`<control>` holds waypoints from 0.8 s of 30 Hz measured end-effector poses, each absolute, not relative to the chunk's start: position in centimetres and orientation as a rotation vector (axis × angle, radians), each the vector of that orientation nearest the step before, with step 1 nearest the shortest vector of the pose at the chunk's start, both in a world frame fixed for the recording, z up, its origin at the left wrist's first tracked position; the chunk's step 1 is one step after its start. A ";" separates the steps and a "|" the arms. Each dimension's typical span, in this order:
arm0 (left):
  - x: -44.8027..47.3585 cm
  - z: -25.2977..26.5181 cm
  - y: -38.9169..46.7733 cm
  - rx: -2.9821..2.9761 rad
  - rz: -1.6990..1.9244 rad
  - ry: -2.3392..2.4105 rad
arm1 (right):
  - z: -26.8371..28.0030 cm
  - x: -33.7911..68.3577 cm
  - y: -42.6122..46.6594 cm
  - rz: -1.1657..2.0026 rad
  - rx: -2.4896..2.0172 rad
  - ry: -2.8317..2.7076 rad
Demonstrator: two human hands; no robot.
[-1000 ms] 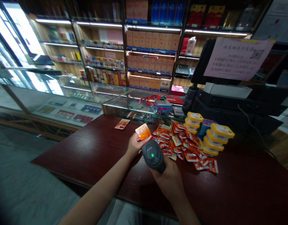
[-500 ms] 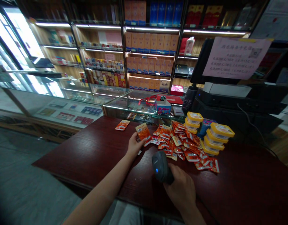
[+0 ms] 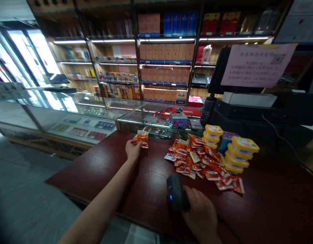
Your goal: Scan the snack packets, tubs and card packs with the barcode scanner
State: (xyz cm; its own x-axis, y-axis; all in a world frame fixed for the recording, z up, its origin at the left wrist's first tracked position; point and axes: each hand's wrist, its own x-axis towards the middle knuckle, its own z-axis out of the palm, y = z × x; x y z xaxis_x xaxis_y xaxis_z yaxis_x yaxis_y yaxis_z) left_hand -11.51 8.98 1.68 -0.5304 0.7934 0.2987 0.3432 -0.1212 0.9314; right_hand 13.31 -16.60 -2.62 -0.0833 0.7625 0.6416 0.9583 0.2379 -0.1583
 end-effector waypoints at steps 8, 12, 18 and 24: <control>-17.7 3.2 12.8 1.481 1.409 2.067 | -2.6 12.8 -16.2 -0.393 -1.628 -1.884; -18.2 2.3 13.1 1.854 1.098 2.116 | -2.8 13.0 -16.1 -0.392 -1.617 -1.877; -17.1 0.7 11.6 2.300 0.825 2.007 | -3.1 12.9 -16.1 -0.367 -1.619 -1.863; -16.4 0.7 10.8 2.324 0.784 2.022 | -2.8 12.7 -16.3 -0.341 -1.669 -1.871</control>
